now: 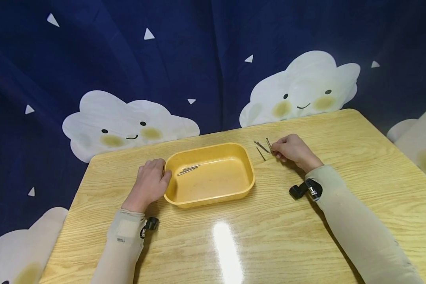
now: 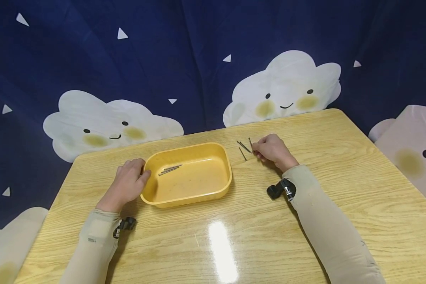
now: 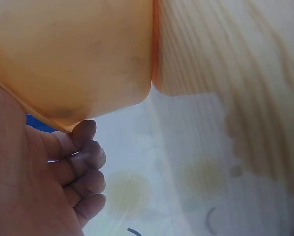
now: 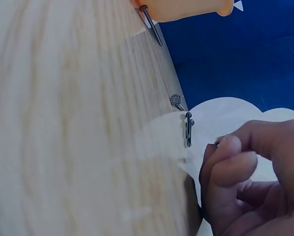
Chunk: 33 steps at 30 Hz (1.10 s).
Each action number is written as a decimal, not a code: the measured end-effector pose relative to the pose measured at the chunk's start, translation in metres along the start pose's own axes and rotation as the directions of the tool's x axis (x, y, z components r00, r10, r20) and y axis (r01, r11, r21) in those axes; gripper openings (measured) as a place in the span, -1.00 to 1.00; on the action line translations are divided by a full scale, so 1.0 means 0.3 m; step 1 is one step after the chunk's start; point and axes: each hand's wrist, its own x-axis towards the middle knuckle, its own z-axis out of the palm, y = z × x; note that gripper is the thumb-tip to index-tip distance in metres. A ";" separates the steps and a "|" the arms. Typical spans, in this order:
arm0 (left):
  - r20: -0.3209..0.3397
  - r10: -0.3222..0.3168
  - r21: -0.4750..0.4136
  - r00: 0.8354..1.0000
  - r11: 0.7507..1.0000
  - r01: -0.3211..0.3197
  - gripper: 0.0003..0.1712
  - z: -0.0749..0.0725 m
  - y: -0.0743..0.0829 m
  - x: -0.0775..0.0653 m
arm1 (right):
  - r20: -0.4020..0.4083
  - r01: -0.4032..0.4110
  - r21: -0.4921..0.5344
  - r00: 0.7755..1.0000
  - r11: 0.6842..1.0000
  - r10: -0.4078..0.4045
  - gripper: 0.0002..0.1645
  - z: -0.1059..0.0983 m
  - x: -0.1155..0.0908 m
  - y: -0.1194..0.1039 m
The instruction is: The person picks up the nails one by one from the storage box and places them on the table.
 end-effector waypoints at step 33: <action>0.006 -0.001 -0.003 1.000 1.000 0.001 -0.77 -0.005 0.004 0.000 | -0.001 0.003 0.049 1.000 0.999 -0.003 -0.58 0.008 0.006 0.006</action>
